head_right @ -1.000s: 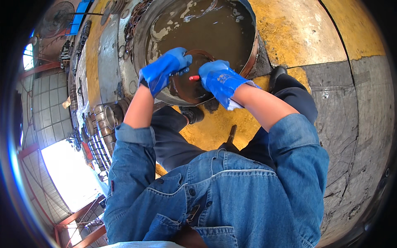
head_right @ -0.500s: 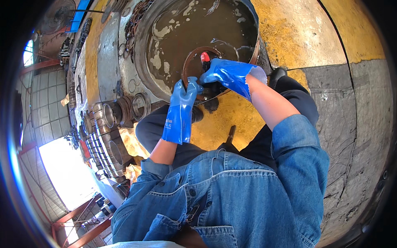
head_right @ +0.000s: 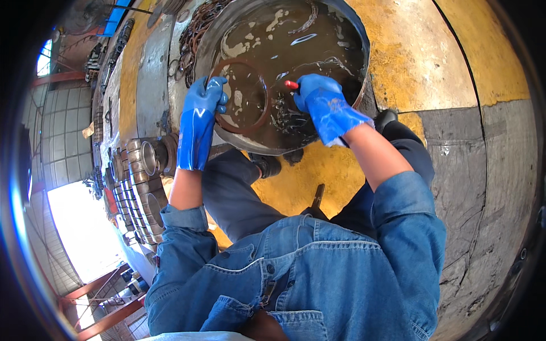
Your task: The person cleans a large metal ring and several smaller components in a basin of dark fluid using a brush.
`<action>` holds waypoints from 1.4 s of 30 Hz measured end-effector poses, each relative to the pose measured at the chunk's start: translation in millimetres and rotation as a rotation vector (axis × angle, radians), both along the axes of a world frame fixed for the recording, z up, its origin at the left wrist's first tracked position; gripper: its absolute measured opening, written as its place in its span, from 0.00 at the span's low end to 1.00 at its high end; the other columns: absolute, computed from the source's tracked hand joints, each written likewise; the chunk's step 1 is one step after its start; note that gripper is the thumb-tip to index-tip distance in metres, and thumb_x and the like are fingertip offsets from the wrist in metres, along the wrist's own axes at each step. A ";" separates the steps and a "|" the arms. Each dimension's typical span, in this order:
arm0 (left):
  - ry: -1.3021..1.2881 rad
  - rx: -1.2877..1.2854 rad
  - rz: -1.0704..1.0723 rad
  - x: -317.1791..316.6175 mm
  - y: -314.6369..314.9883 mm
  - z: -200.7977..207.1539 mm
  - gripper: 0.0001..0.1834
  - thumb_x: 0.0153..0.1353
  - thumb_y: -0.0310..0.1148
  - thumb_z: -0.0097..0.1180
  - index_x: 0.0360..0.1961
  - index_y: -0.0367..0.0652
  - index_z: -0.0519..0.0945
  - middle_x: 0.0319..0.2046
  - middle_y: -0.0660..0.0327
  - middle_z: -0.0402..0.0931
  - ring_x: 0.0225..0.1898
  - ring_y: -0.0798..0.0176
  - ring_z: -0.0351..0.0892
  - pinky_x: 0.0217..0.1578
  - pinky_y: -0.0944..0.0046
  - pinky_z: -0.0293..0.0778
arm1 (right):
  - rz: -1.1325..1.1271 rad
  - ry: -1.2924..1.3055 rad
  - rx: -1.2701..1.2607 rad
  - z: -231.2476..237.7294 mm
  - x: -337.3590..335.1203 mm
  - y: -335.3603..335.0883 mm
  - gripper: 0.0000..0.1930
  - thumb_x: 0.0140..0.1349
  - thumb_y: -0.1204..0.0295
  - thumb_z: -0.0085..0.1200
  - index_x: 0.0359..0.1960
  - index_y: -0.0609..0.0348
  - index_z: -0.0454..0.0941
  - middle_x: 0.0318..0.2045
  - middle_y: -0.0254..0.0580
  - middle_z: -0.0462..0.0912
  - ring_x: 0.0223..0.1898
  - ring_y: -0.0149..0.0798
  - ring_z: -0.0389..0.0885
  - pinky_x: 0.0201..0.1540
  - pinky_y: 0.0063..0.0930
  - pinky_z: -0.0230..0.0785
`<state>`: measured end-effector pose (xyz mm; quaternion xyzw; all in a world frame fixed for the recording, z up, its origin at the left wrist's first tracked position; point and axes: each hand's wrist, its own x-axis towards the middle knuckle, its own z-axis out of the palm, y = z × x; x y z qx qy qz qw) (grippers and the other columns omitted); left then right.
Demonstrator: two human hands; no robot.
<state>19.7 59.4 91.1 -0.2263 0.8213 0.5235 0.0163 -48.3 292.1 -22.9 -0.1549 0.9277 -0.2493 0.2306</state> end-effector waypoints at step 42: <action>-0.122 0.105 -0.107 -33.5 -12.8 -57.9 0.21 0.71 0.45 0.58 0.51 0.37 0.82 0.24 0.62 0.79 0.23 0.71 0.77 0.23 0.68 0.73 | 0.149 0.619 -0.474 16.5 -19.1 -38.4 0.12 0.63 0.67 0.62 0.48 0.42 0.86 0.39 0.45 0.89 0.37 0.55 0.88 0.39 0.45 0.80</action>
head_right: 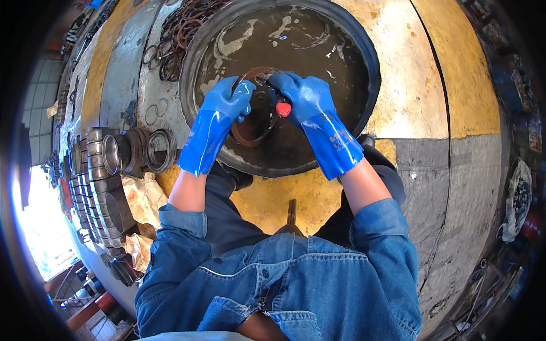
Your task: The person cleans a large metal ring and several smaller components in a basin of dark fluid using a brush.
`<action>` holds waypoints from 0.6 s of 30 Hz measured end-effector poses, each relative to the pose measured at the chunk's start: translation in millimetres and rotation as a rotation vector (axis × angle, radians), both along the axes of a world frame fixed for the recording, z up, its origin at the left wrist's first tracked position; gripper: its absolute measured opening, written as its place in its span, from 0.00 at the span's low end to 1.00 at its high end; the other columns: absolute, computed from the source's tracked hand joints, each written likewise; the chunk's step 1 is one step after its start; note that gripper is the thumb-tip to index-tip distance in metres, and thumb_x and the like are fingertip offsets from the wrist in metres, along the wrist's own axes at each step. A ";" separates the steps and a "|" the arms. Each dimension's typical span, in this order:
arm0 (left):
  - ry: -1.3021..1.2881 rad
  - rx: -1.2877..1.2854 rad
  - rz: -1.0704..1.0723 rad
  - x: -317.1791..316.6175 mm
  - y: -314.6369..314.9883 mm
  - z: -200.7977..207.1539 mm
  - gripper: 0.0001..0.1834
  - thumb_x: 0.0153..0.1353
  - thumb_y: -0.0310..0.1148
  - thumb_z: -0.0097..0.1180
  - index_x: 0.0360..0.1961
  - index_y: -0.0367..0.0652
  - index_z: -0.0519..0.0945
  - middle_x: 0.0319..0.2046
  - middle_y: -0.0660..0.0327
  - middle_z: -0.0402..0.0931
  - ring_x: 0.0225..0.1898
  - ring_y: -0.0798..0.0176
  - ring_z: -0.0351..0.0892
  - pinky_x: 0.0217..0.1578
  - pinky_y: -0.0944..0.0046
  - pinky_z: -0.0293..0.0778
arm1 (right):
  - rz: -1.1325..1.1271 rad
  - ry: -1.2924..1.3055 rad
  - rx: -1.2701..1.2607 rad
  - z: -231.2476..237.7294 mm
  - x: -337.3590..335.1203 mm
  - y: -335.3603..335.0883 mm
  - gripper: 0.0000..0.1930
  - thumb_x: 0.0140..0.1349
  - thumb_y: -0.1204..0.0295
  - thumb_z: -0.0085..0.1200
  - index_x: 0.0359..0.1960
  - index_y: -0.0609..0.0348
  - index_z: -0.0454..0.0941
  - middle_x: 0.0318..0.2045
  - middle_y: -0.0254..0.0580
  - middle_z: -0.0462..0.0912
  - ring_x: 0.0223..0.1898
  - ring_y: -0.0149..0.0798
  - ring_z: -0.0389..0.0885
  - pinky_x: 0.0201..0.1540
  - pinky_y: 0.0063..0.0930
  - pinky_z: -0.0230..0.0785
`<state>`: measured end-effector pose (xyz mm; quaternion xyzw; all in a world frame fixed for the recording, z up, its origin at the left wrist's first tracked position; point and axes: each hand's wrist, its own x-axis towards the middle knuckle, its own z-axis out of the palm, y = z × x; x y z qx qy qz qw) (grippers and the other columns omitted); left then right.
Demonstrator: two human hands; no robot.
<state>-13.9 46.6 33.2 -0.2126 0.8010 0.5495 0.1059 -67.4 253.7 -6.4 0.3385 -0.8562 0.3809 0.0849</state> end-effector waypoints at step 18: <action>0.653 -0.431 -0.148 9.7 -4.7 -55.3 0.17 0.71 0.39 0.63 0.52 0.38 0.83 0.32 0.61 0.85 0.27 0.73 0.82 0.30 0.68 0.80 | -0.049 -1.329 -0.221 18.0 11.1 -4.1 0.15 0.61 0.64 0.68 0.42 0.65 0.88 0.34 0.43 0.89 0.31 0.34 0.86 0.37 0.25 0.78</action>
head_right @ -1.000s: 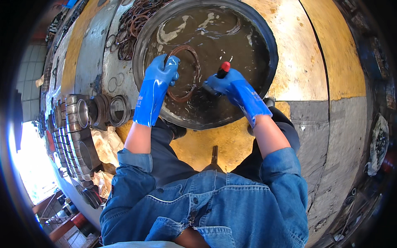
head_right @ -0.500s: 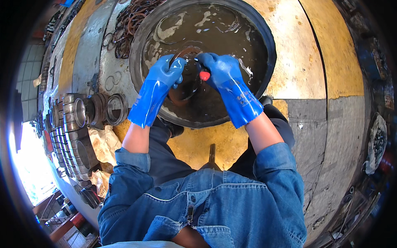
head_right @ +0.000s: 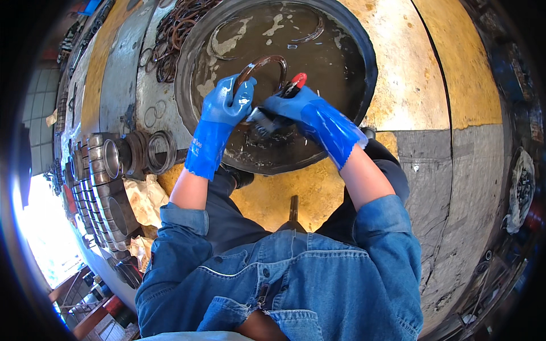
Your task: The person cleans a large metal ring and several smaller components in a basin of dark fluid using a brush.
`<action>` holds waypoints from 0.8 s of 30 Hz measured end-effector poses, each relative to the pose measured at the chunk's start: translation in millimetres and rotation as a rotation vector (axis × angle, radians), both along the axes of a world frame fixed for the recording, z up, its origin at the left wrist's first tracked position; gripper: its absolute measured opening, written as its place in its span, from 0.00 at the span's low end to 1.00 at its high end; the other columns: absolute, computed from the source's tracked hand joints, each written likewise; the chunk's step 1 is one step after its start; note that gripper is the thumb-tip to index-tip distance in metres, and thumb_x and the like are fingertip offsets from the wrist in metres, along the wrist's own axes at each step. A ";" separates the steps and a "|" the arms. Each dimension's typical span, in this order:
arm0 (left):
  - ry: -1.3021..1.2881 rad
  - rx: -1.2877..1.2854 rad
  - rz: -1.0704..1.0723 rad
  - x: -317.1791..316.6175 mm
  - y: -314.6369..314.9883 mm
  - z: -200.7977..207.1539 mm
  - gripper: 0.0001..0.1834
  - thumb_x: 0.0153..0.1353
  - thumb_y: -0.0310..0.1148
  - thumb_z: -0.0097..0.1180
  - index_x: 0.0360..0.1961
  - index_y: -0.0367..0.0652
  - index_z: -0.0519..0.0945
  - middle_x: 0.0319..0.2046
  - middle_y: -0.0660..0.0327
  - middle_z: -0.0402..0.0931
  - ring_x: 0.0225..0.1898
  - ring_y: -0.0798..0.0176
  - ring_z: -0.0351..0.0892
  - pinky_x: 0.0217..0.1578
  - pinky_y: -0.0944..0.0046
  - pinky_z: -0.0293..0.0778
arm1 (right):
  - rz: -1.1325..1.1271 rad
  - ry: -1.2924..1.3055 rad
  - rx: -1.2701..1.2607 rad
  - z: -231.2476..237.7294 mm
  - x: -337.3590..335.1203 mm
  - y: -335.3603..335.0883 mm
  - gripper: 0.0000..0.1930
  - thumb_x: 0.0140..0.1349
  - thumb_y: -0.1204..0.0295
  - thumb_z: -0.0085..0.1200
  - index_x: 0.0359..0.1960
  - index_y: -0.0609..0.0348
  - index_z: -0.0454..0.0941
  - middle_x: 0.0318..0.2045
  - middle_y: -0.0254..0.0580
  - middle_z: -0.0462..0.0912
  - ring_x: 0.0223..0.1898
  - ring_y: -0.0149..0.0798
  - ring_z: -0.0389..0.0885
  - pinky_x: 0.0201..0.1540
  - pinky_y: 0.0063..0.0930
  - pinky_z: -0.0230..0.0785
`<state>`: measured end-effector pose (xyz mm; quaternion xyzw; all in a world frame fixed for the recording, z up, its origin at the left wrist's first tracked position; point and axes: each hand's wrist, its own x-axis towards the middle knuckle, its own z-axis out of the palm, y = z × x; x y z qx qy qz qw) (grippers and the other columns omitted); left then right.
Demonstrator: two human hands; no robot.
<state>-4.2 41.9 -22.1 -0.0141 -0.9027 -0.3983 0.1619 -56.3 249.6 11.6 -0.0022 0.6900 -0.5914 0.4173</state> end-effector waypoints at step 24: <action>-0.597 0.461 0.103 -11.1 3.0 27.4 0.20 0.73 0.45 0.59 0.52 0.37 0.80 0.25 0.65 0.77 0.23 0.70 0.77 0.24 0.67 0.74 | 0.139 1.460 0.450 -29.3 -3.0 5.7 0.18 0.63 0.66 0.59 0.56 0.43 0.81 0.53 0.43 0.86 0.37 0.48 0.89 0.36 0.43 0.83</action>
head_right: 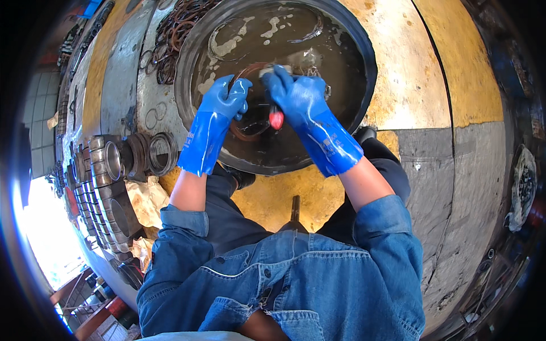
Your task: The person cleans a large metal ring and several smaller components in a basin of dark fluid using a brush.
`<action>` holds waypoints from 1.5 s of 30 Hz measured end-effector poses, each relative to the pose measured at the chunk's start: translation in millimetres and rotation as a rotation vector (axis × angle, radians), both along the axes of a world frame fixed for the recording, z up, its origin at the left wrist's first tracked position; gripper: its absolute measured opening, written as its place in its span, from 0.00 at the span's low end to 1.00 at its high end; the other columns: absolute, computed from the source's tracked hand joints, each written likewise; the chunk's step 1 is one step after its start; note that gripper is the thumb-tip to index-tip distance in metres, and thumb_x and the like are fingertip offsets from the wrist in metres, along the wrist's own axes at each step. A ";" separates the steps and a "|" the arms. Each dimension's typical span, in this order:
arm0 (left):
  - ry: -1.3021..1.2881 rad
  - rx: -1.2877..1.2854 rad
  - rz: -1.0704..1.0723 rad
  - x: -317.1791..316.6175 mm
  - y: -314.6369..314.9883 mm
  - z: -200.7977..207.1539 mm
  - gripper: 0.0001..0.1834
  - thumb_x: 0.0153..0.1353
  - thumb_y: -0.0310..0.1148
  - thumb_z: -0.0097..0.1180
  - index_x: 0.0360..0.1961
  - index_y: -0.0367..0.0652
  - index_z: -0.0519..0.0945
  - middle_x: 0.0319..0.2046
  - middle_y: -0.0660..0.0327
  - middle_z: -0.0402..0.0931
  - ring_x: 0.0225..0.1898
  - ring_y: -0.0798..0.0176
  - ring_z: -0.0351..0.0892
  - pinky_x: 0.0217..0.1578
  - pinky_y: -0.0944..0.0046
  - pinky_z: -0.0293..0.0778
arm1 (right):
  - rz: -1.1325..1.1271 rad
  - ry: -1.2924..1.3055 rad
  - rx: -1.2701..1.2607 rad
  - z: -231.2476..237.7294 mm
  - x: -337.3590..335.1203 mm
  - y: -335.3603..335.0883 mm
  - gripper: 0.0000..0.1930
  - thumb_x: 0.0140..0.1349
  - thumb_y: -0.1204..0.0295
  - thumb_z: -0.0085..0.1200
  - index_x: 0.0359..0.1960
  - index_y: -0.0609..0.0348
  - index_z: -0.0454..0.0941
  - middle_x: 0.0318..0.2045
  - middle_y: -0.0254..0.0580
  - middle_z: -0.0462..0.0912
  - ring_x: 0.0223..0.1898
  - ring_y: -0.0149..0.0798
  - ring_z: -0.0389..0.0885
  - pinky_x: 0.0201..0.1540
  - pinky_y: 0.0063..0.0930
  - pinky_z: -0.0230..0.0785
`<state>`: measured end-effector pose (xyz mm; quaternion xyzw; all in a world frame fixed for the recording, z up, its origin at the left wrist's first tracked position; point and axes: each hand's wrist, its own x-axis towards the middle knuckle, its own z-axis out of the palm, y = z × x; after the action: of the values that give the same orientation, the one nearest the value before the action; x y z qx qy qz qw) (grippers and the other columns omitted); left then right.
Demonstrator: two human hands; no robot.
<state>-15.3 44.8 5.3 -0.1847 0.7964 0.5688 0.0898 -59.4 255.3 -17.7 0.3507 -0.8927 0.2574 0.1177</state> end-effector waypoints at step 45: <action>0.300 -0.097 0.213 -2.8 -31.3 -47.2 0.37 0.54 0.22 0.71 0.67 0.38 0.73 0.60 0.52 0.78 0.59 0.53 0.81 0.61 0.56 0.77 | 0.080 -1.073 -0.466 26.2 10.8 -14.9 0.17 0.65 0.56 0.61 0.44 0.56 0.88 0.33 0.42 0.89 0.34 0.35 0.87 0.42 0.31 0.78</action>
<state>-18.1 13.6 -41.9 -0.1853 0.8033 0.5571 -0.0997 -48.5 240.3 8.4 0.1698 -0.7334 0.5927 -0.2864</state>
